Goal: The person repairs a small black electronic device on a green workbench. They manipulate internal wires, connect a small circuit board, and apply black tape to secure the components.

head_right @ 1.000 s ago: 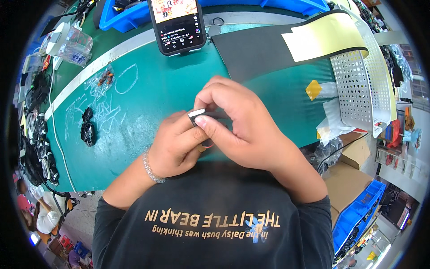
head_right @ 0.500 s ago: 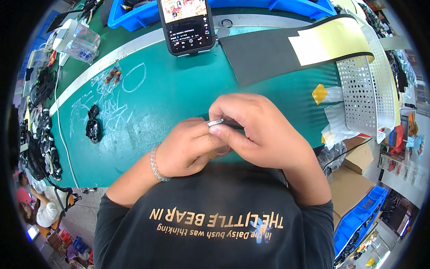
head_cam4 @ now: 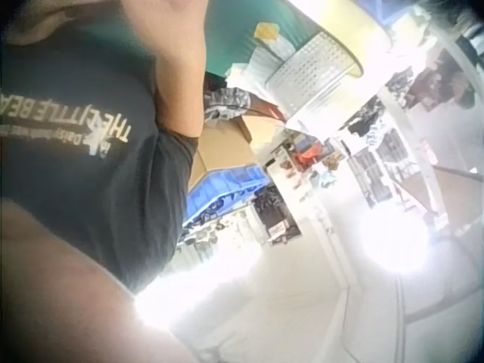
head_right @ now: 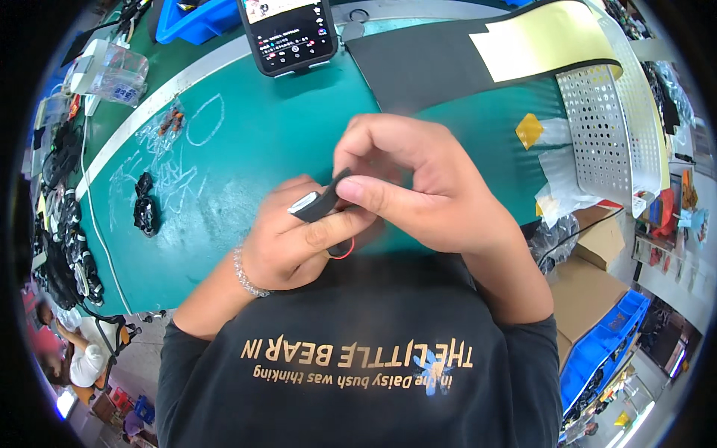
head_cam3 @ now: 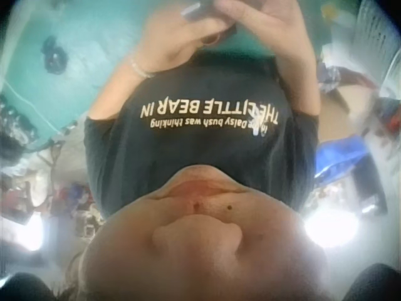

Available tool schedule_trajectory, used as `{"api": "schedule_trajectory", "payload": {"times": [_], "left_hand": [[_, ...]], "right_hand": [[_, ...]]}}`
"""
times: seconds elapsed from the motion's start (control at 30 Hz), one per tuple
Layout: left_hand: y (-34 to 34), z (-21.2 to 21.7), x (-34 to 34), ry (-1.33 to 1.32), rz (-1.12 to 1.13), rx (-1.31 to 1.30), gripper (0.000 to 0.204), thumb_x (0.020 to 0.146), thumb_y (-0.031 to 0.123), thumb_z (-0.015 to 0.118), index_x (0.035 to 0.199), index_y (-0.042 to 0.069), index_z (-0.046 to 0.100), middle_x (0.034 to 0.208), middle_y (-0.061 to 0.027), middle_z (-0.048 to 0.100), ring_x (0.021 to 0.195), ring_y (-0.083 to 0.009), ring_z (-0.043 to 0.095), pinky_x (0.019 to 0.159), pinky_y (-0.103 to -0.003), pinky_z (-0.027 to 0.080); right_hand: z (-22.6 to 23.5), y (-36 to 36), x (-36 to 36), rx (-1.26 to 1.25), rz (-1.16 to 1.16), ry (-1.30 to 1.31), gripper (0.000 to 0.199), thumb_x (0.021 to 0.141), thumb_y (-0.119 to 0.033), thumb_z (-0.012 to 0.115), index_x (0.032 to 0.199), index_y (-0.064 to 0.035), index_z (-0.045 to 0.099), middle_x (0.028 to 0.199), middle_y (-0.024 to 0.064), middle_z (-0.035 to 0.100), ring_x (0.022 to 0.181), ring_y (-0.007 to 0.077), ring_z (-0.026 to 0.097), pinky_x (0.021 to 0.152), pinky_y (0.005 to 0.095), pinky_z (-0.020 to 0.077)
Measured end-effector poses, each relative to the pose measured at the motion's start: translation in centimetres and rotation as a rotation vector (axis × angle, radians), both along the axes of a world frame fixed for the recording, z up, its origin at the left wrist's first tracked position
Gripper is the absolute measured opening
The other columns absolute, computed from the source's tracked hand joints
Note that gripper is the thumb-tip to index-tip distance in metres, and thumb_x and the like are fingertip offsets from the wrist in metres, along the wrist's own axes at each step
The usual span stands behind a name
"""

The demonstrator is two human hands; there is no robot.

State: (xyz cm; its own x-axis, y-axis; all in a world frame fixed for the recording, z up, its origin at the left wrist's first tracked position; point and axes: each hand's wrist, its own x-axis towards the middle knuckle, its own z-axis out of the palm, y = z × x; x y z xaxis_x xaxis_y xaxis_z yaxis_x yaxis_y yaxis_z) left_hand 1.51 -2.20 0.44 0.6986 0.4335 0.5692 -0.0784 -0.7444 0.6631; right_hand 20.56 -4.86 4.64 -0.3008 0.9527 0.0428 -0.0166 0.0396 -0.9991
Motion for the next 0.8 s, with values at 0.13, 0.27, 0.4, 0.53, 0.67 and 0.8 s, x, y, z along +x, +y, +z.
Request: {"api": "schedule_trajectory", "payload": {"times": [0.13,0.27,0.4,0.53,0.67,0.8], "left_hand": [[-0.2,0.1,0.0,0.017,0.010,0.038,0.044,0.062,-0.006,0.060,0.104,0.009,0.064,0.078,-0.0031,0.062,0.064,-0.0217,0.058,0.054,-0.032,0.042],[-0.4,0.0,0.1,0.002,-0.002,0.054,0.042,0.062,-0.005,0.061,0.102,0.008,0.065,0.079,-0.0037,0.062,0.066,-0.0219,0.059,0.054,-0.032,0.042],[-0.6,0.2,0.1,0.026,-0.009,0.059,0.039,0.061,-0.003,0.063,0.099,0.008,0.066,0.079,-0.0039,0.062,0.066,-0.0217,0.059,0.055,-0.032,0.043],[-0.8,0.3,0.4,0.004,0.022,0.113,0.034,0.063,0.003,0.065,0.097,0.010,0.066,0.076,-0.0016,0.059,0.062,-0.0186,0.056,0.053,-0.030,0.041],[-0.6,0.1,0.8,-0.038,0.065,0.174,0.025,0.068,0.009,0.067,0.093,0.013,0.065,0.068,0.0036,0.052,0.055,-0.0127,0.048,0.048,-0.027,0.035],[-0.6,0.1,0.6,-0.012,0.070,0.172,0.023,0.068,0.010,0.066,0.091,0.014,0.065,0.067,0.0043,0.050,0.055,-0.0124,0.046,0.048,-0.027,0.035]], "right_hand": [[0.6,0.1,-0.4,-0.055,0.038,0.038,0.007,0.088,-0.006,0.056,0.084,-0.0005,0.052,0.075,-0.0007,0.051,0.069,0.0055,0.045,0.062,0.0215,0.0388],[0.5,0.0,-0.5,-0.110,0.067,0.054,0.009,0.089,-0.007,0.055,0.084,-0.0006,0.051,0.075,-0.0010,0.049,0.069,0.0056,0.043,0.061,0.0216,0.0382],[0.3,-0.1,-0.3,-0.171,0.111,0.065,0.011,0.089,-0.009,0.055,0.085,-0.0006,0.050,0.075,-0.0014,0.047,0.069,0.0059,0.042,0.062,0.0219,0.0380],[0.0,-0.1,-0.2,-0.136,0.155,0.032,0.012,0.088,-0.011,0.056,0.087,-0.0003,0.051,0.076,-0.0009,0.047,0.070,0.0068,0.043,0.063,0.0223,0.0383],[1.1,-0.5,-0.9,-0.142,0.012,0.008,0.008,0.084,-0.007,0.057,0.087,-0.0002,0.053,0.080,0.0013,0.047,0.072,0.0090,0.043,0.064,0.0230,0.0375],[1.8,-0.6,-0.5,0.089,0.017,-0.177,0.008,0.078,-0.004,0.057,0.085,0.0002,0.058,0.083,0.0052,0.050,0.072,0.0135,0.044,0.064,0.0244,0.0364]]}}
